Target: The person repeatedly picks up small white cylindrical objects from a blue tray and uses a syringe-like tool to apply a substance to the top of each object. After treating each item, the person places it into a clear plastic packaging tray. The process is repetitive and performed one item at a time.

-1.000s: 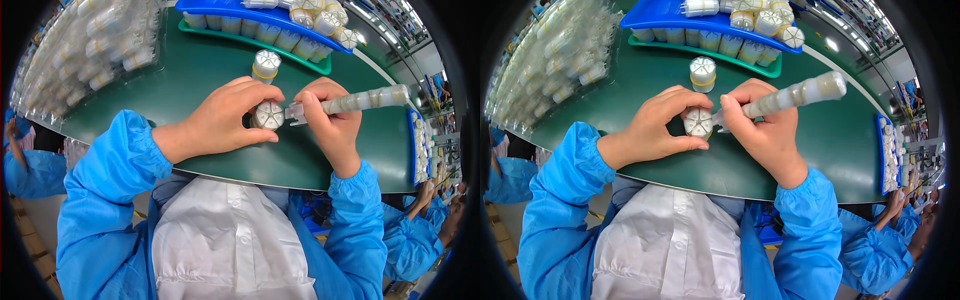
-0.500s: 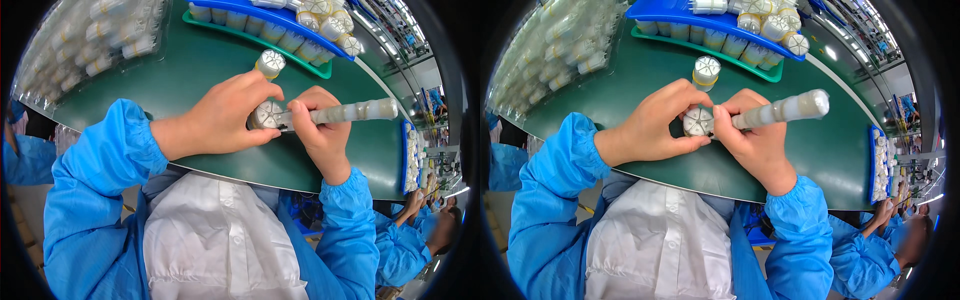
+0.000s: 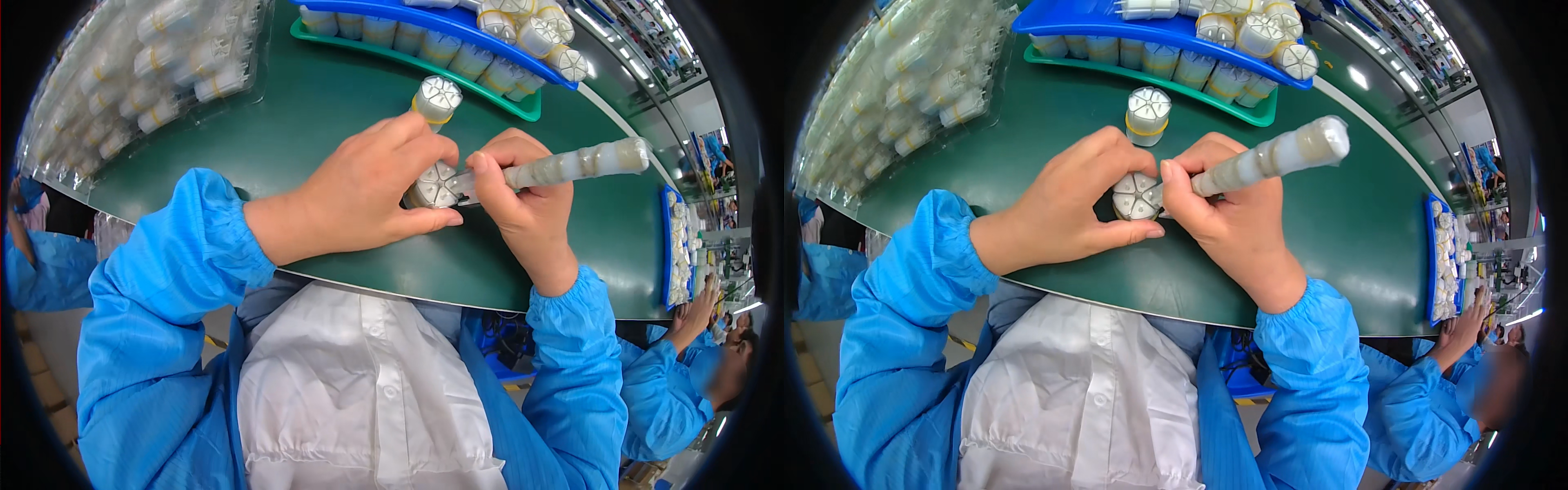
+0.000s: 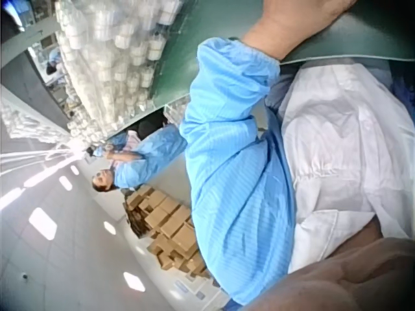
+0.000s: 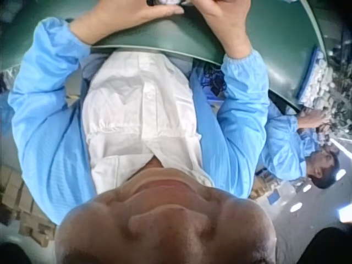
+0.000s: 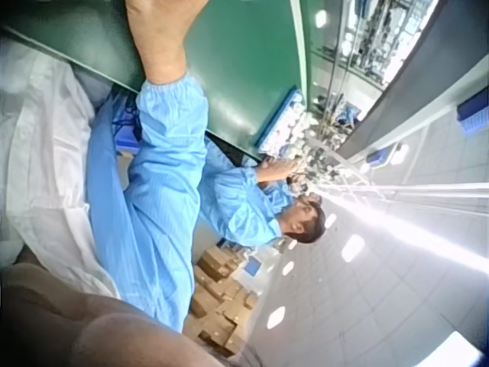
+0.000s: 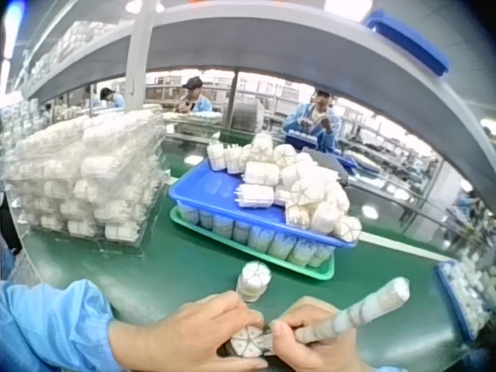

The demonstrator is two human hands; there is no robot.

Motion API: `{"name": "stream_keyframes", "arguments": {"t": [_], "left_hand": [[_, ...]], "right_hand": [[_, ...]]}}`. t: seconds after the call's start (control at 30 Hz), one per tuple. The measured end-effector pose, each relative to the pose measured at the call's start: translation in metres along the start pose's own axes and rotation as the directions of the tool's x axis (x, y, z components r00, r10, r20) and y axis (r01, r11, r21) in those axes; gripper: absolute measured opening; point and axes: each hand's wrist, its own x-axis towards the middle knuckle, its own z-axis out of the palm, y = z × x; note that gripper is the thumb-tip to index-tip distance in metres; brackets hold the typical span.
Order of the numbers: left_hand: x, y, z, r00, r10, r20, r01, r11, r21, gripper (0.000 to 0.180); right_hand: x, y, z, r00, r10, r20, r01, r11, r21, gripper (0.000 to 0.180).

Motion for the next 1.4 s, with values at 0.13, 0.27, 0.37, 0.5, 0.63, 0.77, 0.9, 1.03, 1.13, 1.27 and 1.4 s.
{"name": "stream_keyframes", "arguments": {"t": [0.13, 0.27, 0.37, 0.5, 0.63, 0.77, 0.9, 1.03, 1.13, 1.27, 1.4], "left_hand": [[-0.001, 0.001, 0.000, 1.000, -0.023, 0.007, 0.024, 0.995, -0.095, 0.055], [-0.003, 0.000, 0.001, 1.000, -0.008, -0.006, 0.006, 0.985, -0.174, 0.061], [-0.002, 0.001, 0.000, 1.000, 0.004, 0.006, -0.003, 0.984, -0.178, 0.062], [-0.002, 0.001, 0.000, 0.995, -0.068, 0.077, 0.073, 0.995, -0.069, 0.057], [-0.002, 0.002, 0.001, 0.995, -0.065, 0.075, 0.072, 0.993, -0.097, 0.052], [-0.003, 0.000, 0.002, 0.999, -0.041, 0.016, 0.043, 0.983, -0.177, 0.055], [-0.003, 0.000, 0.002, 1.000, -0.019, 0.023, 0.023, 0.977, -0.214, 0.057], [0.000, 0.000, -0.001, 0.997, -0.044, 0.055, 0.049, 0.996, -0.079, 0.057], [-0.002, 0.001, -0.001, 0.988, -0.102, 0.115, 0.109, 0.992, -0.061, 0.057], [-0.004, 0.000, 0.001, 0.996, -0.069, 0.051, 0.079, 0.968, -0.238, 0.057], [-0.004, -0.003, 0.003, 0.998, -0.027, 0.062, 0.042, 0.964, -0.263, 0.058]], "right_hand": [[0.000, -0.003, -0.004, 0.990, 0.102, -0.095, -0.089, 0.987, 0.134, 0.011], [0.002, -0.002, -0.007, 0.998, 0.040, -0.038, -0.038, 0.998, 0.053, 0.009], [0.001, 0.002, -0.006, 1.000, -0.022, 0.002, 0.022, 1.000, 0.005, 0.009], [-0.002, 0.002, -0.005, 0.999, -0.028, 0.032, 0.029, 1.000, -0.002, 0.009], [0.000, 0.003, -0.007, 0.999, -0.008, -0.043, 0.011, 0.996, 0.091, 0.009], [0.001, -0.003, -0.009, 0.994, 0.087, -0.066, -0.080, 0.991, 0.107, 0.010], [0.000, 0.005, -0.006, 0.998, -0.069, -0.009, 0.069, 0.998, 0.006, 0.011], [0.000, 0.006, -0.002, 0.994, -0.109, 0.015, 0.109, 0.994, -0.024, 0.012], [-0.001, 0.002, -0.003, 1.000, -0.013, 0.002, 0.013, 0.999, 0.036, 0.011], [0.001, -0.002, -0.008, 0.996, 0.061, -0.060, -0.056, 0.995, 0.084, 0.009], [-0.001, 0.005, -0.005, 0.998, -0.056, -0.004, 0.057, 0.996, 0.065, 0.008]]}}
